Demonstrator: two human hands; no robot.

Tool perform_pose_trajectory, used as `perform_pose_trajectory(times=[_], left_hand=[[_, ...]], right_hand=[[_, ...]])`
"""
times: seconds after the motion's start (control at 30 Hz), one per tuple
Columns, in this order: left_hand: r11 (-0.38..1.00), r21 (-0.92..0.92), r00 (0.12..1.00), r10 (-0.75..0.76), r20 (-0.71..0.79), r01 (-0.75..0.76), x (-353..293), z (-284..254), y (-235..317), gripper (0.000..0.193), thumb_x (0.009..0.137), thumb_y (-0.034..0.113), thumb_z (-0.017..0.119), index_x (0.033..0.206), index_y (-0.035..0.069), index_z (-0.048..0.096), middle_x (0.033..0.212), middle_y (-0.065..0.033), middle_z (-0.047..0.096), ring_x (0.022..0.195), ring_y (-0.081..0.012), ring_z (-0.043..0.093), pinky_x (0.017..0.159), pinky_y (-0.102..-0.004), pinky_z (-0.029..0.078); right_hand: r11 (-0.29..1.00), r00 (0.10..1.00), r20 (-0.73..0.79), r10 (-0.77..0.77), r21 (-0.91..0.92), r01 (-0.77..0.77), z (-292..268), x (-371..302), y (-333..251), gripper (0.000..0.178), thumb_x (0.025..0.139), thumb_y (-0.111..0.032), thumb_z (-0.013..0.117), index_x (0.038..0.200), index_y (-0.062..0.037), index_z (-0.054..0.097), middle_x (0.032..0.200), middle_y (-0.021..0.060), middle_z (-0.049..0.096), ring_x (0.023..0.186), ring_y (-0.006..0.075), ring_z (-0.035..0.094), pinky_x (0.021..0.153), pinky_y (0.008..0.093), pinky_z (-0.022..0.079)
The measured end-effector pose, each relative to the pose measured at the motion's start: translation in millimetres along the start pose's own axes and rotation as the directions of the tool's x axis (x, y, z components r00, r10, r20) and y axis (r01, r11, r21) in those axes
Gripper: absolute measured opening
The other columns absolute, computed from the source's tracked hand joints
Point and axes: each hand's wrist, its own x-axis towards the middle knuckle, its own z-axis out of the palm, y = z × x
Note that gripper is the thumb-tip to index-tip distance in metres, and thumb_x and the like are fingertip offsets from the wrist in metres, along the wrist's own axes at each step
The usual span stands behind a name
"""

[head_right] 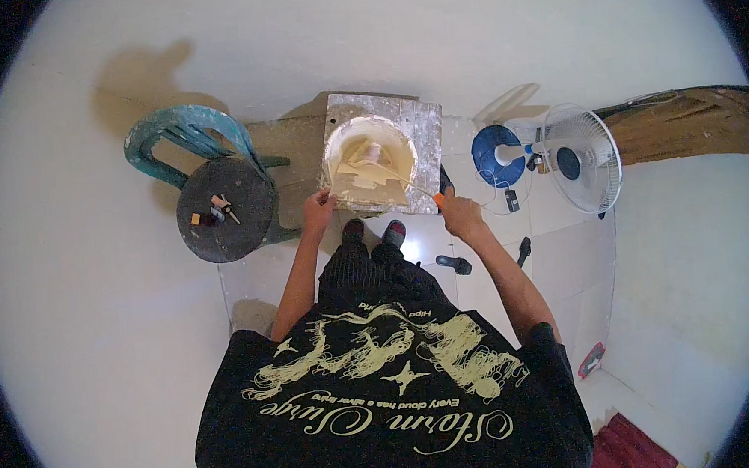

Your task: The person paints a wall using a paint roller, dipping the roller into a paint bucket to load it with paint before applying it to the wall.

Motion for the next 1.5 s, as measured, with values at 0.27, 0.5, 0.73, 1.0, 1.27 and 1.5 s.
perform_pose_trajectory(times=[0.27,0.5,0.73,1.0,1.27,1.5], left_hand=[[0.999,0.029,0.999,0.045,-0.003,-0.045,5.2,0.5,-10.5,0.031,0.077,0.010,0.058,0.105,-0.005,0.054,0.086,-0.0097,0.061,0.074,-0.0130,0.058,0.067,-0.0253,0.046],[0.996,0.060,0.998,0.060,-0.024,-0.058,-0.5,2.0,-0.6,0.034,0.076,0.014,0.060,0.105,-0.005,0.054,0.080,-0.0084,0.061,0.068,-0.0111,0.056,0.065,-0.0250,0.045],[0.999,-0.023,0.999,0.021,-0.042,-0.022,1.3,1.2,-5.8,0.035,0.075,0.014,0.060,0.103,-0.006,0.055,0.080,-0.0098,0.062,0.068,-0.0130,0.057,0.063,-0.0254,0.046],[0.997,-0.068,0.997,0.032,-0.073,-0.037,5.2,1.0,-20.2,0.037,0.071,0.015,0.065,0.099,-0.007,0.056,0.079,-0.0129,0.062,0.068,-0.0159,0.058,0.062,-0.0285,0.046],[0.997,-0.049,0.995,0.057,-0.085,-0.062,4.0,4.9,-13.4,0.034,0.072,0.013,0.063,0.098,-0.007,0.057,0.077,-0.0116,0.062,0.067,-0.0153,0.058,0.061,-0.0280,0.045],[0.987,-0.121,0.992,0.100,-0.083,-0.110,6.4,2.8,-21.4,0.029,0.070,0.009,0.062,0.093,-0.007,0.058,0.074,-0.0106,0.062,0.065,-0.0137,0.057,0.060,-0.0270,0.045]], right_hand=[[0.985,0.989,-0.043,-0.139,0.102,0.142,-14.7,7.1,19.4,0.028,0.078,-0.019,0.052,0.097,-0.0005,0.046,0.070,0.0197,0.059,0.062,0.0322,0.060,0.050,0.0413,0.046],[0.961,0.951,0.310,0.012,0.260,-0.097,-69.2,30.1,2.3,0.033,0.077,-0.020,0.050,0.062,0.0083,0.057,0.054,0.0209,0.056,0.047,0.0292,0.058,0.042,0.0378,0.046],[0.991,0.959,0.282,0.006,0.126,-0.044,-92.1,63.7,-12.9,0.034,0.078,-0.024,0.052,0.064,0.0065,0.058,0.059,0.0219,0.058,0.055,0.0309,0.061,0.047,0.0379,0.048],[0.985,0.986,-0.045,-0.158,-0.078,0.155,-86.1,96.2,-35.7,0.027,0.075,-0.022,0.055,0.074,0.0040,0.061,0.075,0.0220,0.060,0.071,0.0310,0.062,0.058,0.0388,0.049],[0.945,0.974,-0.052,-0.221,-0.259,0.201,-106.6,87.3,-45.6,0.020,0.077,-0.017,0.050,0.077,-0.0027,0.064,0.079,0.0172,0.062,0.074,0.0289,0.062,0.062,0.0377,0.051],[0.926,0.963,-0.021,-0.270,-0.281,0.253,-120.4,96.9,-34.1,0.026,0.079,-0.025,0.051,0.078,-0.0012,0.063,0.077,0.0173,0.062,0.071,0.0286,0.062,0.061,0.0372,0.050]])
